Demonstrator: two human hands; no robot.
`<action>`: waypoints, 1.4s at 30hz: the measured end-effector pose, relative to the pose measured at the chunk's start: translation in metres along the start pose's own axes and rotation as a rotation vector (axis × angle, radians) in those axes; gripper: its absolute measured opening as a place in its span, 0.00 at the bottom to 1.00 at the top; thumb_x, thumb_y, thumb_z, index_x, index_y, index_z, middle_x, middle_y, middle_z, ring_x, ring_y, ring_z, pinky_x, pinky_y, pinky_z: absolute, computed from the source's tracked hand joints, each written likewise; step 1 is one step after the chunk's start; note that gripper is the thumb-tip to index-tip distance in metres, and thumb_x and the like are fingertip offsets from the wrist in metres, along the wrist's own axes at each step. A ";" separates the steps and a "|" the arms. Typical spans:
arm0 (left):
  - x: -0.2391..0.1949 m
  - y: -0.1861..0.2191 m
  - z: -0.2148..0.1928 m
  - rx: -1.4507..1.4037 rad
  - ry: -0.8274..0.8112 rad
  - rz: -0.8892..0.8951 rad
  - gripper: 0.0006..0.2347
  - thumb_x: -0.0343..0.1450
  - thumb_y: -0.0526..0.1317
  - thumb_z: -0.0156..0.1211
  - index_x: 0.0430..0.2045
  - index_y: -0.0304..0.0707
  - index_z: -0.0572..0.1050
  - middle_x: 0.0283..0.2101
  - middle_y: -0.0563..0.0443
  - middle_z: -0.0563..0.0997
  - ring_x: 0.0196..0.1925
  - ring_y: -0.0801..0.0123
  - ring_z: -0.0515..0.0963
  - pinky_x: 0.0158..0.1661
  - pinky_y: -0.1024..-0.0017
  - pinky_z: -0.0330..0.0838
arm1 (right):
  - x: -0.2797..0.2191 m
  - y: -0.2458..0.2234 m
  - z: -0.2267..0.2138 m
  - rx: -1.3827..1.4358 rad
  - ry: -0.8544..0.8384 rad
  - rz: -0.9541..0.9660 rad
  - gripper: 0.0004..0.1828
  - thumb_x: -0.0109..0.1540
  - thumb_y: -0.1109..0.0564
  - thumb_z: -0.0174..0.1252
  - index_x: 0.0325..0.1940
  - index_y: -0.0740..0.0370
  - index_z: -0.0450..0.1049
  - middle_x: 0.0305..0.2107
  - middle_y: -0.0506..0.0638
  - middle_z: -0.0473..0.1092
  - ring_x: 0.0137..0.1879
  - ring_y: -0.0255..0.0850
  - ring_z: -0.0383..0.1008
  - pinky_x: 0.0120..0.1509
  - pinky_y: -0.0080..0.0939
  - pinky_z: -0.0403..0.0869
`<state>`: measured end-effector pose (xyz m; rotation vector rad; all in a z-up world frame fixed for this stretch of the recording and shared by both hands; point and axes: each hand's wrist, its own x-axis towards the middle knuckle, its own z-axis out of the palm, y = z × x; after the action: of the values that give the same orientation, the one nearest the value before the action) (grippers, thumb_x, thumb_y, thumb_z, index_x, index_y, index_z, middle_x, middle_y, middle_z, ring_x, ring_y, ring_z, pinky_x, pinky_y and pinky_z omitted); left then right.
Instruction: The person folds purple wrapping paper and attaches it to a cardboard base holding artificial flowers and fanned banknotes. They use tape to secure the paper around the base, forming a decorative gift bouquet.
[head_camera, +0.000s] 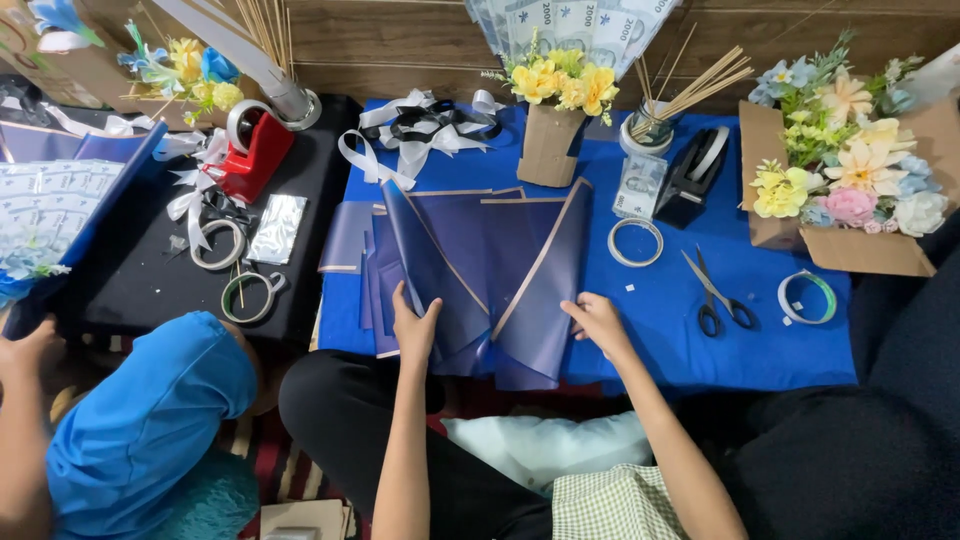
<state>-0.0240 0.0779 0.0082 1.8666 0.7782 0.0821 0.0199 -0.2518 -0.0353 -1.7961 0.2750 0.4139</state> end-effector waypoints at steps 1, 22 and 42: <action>0.000 -0.001 0.002 -0.001 -0.001 -0.001 0.35 0.67 0.46 0.68 0.70 0.57 0.56 0.63 0.24 0.70 0.64 0.34 0.71 0.61 0.43 0.67 | 0.001 0.009 -0.005 -0.001 0.000 0.001 0.32 0.63 0.48 0.64 0.56 0.82 0.69 0.40 0.73 0.74 0.35 0.55 0.81 0.36 0.45 0.81; -0.022 0.022 0.034 -0.175 -0.154 -0.081 0.30 0.66 0.38 0.67 0.65 0.44 0.64 0.62 0.28 0.72 0.65 0.38 0.71 0.58 0.47 0.71 | -0.044 -0.107 -0.069 -0.477 0.610 -0.469 0.20 0.69 0.59 0.58 0.60 0.76 0.70 0.51 0.70 0.68 0.53 0.60 0.76 0.55 0.52 0.79; -0.007 0.039 0.035 -0.568 -0.265 -0.241 0.26 0.66 0.42 0.66 0.60 0.41 0.67 0.49 0.48 0.81 0.51 0.67 0.80 0.53 0.73 0.73 | 0.195 -0.212 -0.037 0.193 -0.118 -0.098 0.31 0.59 0.59 0.63 0.64 0.44 0.62 0.60 0.43 0.66 0.66 0.41 0.67 0.51 0.42 0.68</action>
<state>0.0029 0.0372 0.0280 1.2093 0.6989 -0.0894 0.2860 -0.2267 0.0785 -1.5833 0.1387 0.4084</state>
